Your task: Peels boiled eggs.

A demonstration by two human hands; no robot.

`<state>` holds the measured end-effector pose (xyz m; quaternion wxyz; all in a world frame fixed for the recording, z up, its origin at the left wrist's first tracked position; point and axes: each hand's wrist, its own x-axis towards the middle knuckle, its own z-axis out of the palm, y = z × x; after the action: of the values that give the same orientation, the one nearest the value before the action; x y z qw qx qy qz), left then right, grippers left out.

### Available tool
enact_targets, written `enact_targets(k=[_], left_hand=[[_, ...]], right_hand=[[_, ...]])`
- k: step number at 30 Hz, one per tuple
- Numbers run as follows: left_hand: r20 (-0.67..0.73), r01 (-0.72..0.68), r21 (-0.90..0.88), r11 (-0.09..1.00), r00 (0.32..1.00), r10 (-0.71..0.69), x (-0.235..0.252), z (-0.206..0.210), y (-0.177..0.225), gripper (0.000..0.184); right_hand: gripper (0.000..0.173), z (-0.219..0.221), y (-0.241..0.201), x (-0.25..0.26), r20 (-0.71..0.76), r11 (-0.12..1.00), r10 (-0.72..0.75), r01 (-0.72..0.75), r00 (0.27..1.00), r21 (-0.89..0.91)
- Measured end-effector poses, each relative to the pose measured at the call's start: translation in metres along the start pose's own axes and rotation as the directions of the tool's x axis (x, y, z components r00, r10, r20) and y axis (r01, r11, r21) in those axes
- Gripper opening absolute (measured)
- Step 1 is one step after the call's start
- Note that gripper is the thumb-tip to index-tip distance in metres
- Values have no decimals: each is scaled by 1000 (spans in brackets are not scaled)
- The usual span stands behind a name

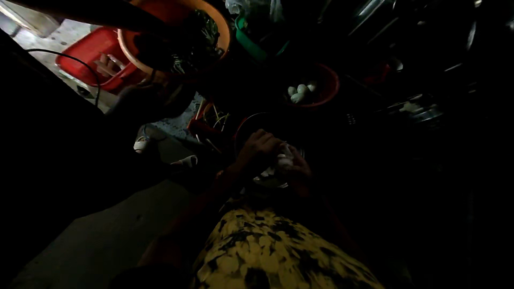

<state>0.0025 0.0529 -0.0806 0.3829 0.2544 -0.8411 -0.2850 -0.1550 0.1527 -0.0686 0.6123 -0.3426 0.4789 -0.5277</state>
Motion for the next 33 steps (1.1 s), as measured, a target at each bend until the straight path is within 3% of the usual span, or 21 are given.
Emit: enact_targets(k=[6, 10, 13, 16, 21, 27, 33], left_hand=[[150, -158, 58, 986, 978, 148, 23, -22, 7, 11], [174, -151, 46, 987, 975, 141, 22, -26, 10, 10], [154, -42, -69, 997, 987, 52, 21, -27, 4, 16], [155, 74, -154, 985, 987, -50, 20, -26, 0, 22], [95, 89, -210, 974, 993, -70, 8, -24, 0, 22], [161, 83, -232, 969, 986, -46, -7, -27, 6, 19], [113, 89, -240, 967, 992, -63, -17, -30, -1, 20]], right_hand=[[50, 8, -1, 8, -77, 917, -136, 96, 988, -386], [37, 16, -10, 14, -124, 891, -161, 90, 979, -446], [30, 11, -13, 19, -109, 952, 23, -55, 994, -302], [26, 8, -10, 20, -12, 990, 139, -139, 990, 4], [43, 19, -20, 23, -114, 908, 259, -201, 959, 369], [43, 11, -16, 32, -169, 870, 249, -144, 954, 471], [45, 3, -19, 34, -225, 884, 236, -112, 945, 455]])
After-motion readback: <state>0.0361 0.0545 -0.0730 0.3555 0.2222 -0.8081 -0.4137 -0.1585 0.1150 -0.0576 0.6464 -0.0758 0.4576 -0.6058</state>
